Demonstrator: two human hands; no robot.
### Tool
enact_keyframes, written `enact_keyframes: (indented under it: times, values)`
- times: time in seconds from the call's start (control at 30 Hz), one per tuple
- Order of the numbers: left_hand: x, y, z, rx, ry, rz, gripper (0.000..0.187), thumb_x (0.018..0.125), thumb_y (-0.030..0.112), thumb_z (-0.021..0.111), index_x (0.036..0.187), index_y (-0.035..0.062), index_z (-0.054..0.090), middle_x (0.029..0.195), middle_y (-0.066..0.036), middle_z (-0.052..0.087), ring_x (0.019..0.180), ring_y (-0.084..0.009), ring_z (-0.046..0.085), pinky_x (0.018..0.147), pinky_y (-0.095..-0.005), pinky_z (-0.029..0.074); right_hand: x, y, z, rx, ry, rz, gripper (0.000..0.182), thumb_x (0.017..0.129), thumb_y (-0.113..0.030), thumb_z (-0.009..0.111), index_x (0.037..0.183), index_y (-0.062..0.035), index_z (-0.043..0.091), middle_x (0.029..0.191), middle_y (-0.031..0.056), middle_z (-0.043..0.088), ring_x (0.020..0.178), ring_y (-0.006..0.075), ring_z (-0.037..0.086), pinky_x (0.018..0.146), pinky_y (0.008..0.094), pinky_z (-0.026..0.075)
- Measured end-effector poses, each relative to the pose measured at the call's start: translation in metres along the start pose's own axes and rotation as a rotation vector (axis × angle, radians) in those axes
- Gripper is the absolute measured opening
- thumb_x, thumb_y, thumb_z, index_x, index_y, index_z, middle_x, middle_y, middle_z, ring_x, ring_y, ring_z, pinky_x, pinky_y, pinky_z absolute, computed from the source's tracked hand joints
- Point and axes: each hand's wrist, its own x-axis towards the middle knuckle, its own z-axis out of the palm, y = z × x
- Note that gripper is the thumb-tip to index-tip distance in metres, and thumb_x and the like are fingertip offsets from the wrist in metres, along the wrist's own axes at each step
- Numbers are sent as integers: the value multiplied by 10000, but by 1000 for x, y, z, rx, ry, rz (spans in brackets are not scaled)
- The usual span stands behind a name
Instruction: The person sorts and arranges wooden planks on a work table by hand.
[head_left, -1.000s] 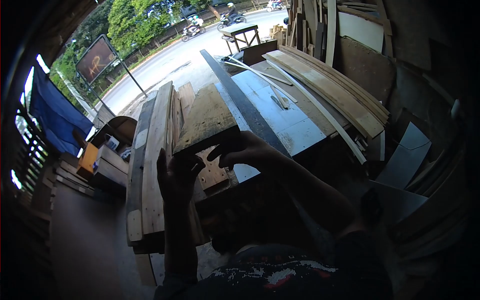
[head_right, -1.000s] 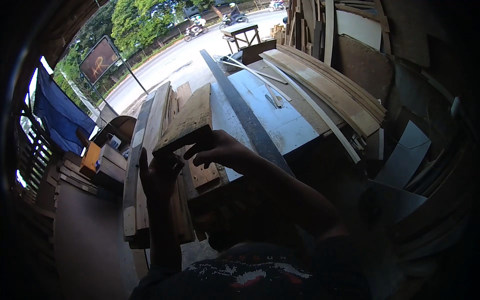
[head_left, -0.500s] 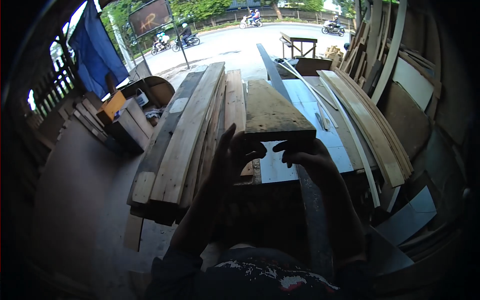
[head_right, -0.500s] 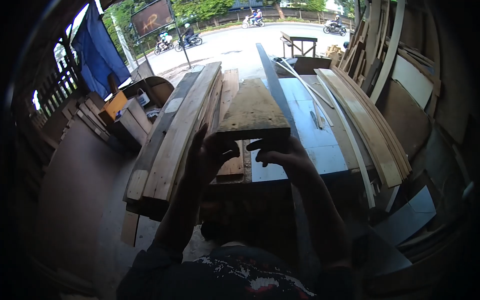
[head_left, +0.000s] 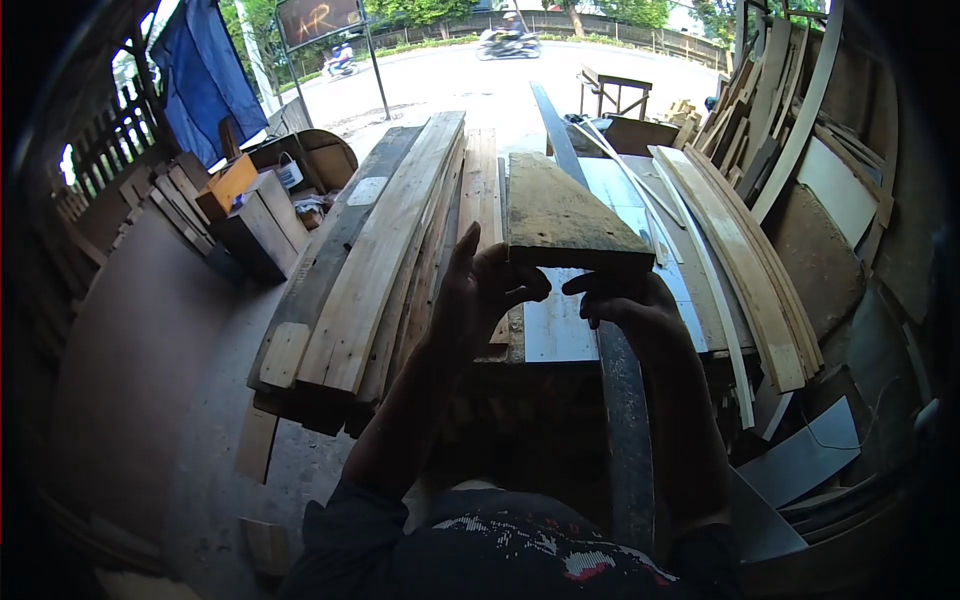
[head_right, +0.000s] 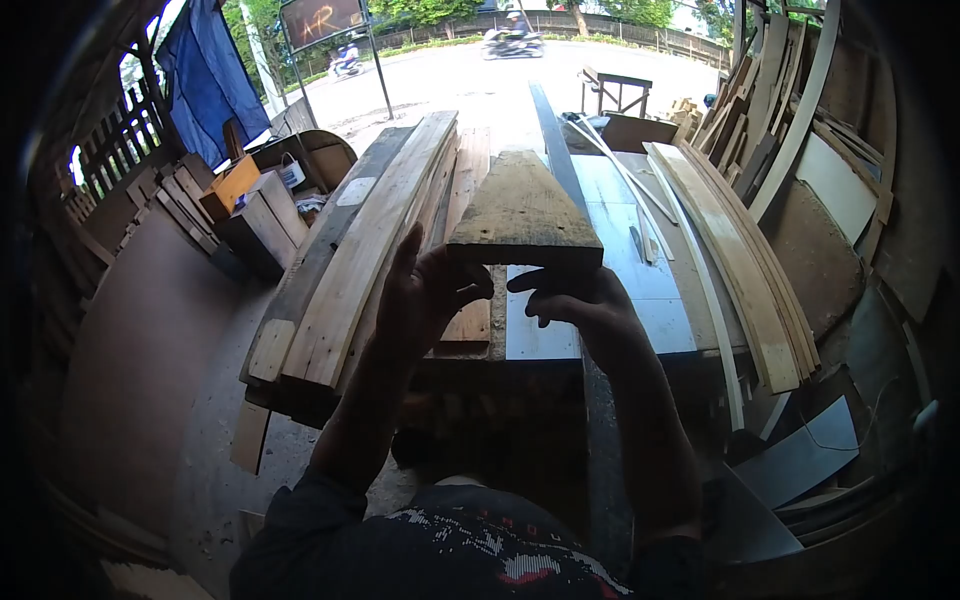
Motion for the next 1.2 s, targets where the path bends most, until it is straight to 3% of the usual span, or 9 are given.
enact_keyframes:
  times: [0.27,0.47,0.57,0.63,0.73,0.83,0.97,1.1,1.2]
  values:
    - [3,-1,-6,23,-9,9,760,966,626,220,1070,9,651,843,-146,690,862,-245,648,887,-415,468,2,-2,2,-126,0,1,495,788,-204,714,1183,49,557,1005,184,687,784,179,650,695,316,530]
    - [1,-11,-11,69,24,-17,602,969,543,377,1056,7,637,817,-117,673,861,-230,646,885,-408,470,-6,11,1,78,18,-1,593,944,-483,543,1238,31,519,980,172,684,788,183,656,657,327,532]
    - [-27,-37,-6,112,160,-264,431,944,421,540,1054,14,629,1036,-103,670,960,-214,635,876,-420,485,-36,36,-8,354,94,208,543,958,-455,537,1214,24,535,1007,147,681,769,159,650,639,289,520]
    - [-41,-72,-15,67,176,-520,426,948,417,557,1077,18,630,1113,-75,643,997,-180,616,897,-392,483,-63,62,-6,435,456,336,507,961,-398,548,1246,20,512,1031,136,674,780,178,663,625,301,540]
    - [-44,-135,-67,417,-117,-607,419,957,392,580,1120,8,623,994,-36,646,938,-155,614,852,-287,492,-110,131,-33,545,671,418,461,938,-310,570,1258,18,511,1024,116,669,802,215,678,629,323,564]
    - [-29,-207,-138,562,32,-498,406,946,369,600,1108,-3,625,956,-56,666,917,-164,626,825,-287,499,-166,150,-48,473,698,466,499,894,-278,580,1289,14,491,1103,127,655,914,235,672,716,350,568]
    - [-15,-217,-146,1068,272,-240,553,849,334,706,1256,11,514,1193,-152,588,1093,-267,571,945,-362,459,-225,92,-33,494,779,371,542,857,-245,586,1325,-2,460,1178,155,621,1027,276,640,873,414,534]
    - [22,-214,-114,1364,163,230,885,733,322,793,1431,68,311,1463,-200,328,1369,-385,303,1109,-445,307,-354,56,-28,-1341,739,206,643,899,-270,588,1438,-39,323,1417,167,394,1307,283,409,1066,425,380]
    - [54,-200,-72,1407,-31,480,898,728,316,789,1451,99,303,1497,-163,300,1418,-357,227,1134,-494,231,-376,1,-22,-1304,927,5,599,921,-322,544,1410,-32,353,1350,182,439,1224,283,454,994,412,409]
